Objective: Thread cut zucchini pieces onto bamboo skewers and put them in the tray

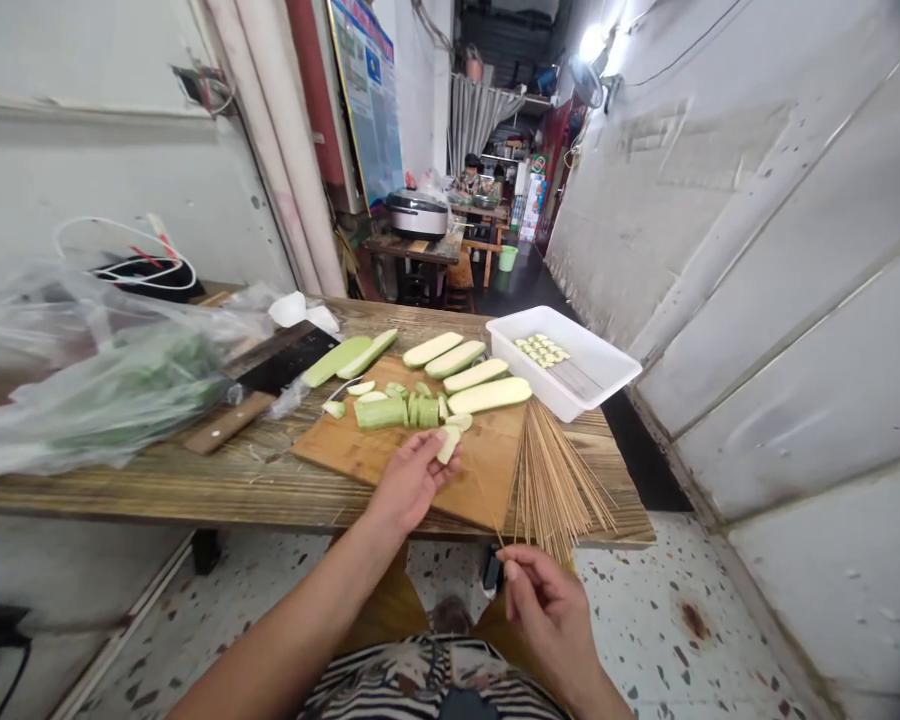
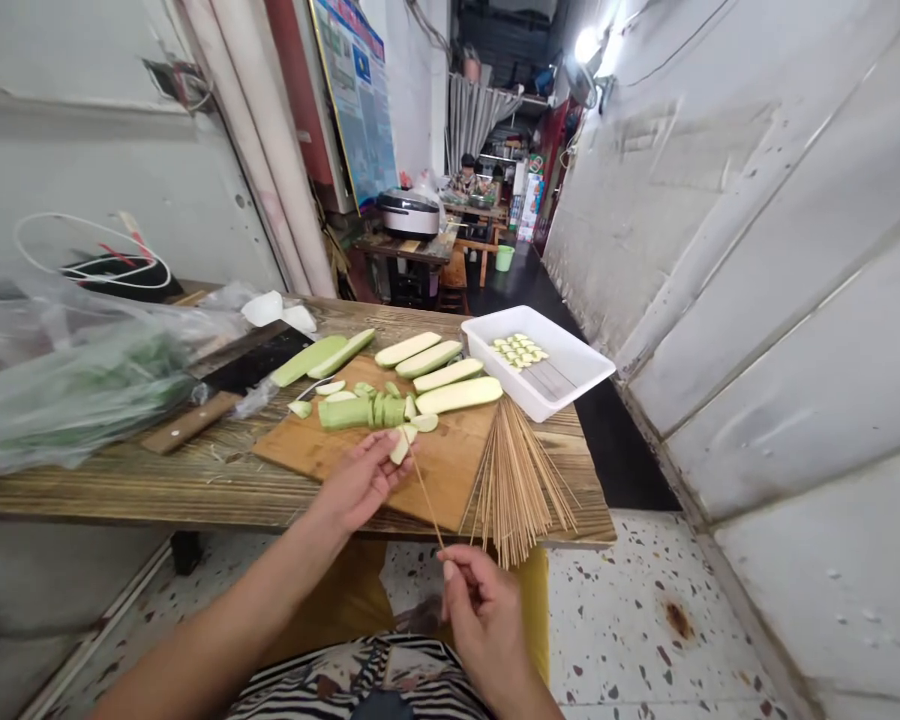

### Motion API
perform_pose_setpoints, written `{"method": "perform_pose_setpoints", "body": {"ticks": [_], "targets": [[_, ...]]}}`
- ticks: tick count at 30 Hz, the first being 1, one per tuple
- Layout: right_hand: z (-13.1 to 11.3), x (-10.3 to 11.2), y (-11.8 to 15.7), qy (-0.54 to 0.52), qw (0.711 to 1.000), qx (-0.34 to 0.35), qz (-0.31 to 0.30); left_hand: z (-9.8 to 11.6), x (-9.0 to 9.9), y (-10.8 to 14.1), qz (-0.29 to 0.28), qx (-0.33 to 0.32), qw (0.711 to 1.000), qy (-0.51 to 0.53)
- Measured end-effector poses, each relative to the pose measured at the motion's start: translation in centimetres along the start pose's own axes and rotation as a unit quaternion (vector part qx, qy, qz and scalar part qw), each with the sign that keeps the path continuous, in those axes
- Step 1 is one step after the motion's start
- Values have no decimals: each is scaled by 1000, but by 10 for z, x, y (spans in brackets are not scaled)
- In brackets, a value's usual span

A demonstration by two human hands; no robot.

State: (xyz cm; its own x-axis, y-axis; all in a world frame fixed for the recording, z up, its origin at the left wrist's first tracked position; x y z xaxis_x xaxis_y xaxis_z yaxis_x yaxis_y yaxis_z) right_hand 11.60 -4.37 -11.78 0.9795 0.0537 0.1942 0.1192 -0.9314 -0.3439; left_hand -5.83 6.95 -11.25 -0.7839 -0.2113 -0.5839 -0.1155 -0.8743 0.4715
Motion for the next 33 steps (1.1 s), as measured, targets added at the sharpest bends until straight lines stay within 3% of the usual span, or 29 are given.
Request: {"method": "perform_pose_setpoints", "body": {"ticks": [3,7,14,33], "targets": [[-10,-3,-6,62,996,65,-26,15,10,7,6,53,997,62],[-25,-5,-12,78,987,121,-73,30,19,16,29,41,997,62],[-32,-8,-15,83,985,97,-118,38,15,23,51,21,997,60],[-29,-4,-13,86,987,89,-100,38,3,28,53,13,997,59]]}}
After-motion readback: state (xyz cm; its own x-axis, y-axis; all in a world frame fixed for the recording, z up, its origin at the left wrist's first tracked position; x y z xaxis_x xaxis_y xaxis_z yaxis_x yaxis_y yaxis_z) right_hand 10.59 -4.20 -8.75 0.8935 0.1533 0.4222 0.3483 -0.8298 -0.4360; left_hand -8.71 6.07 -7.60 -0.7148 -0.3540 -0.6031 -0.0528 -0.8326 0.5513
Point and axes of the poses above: each hand's wrist, its own y-axis away from the middle knuckle, its own x-axis out of the back of the hand, z = x × y, the point moved 5 cm from there along -y, towards the middle knuckle, and after that the axes turned 15 degrees about x, right-handed, at the moved point
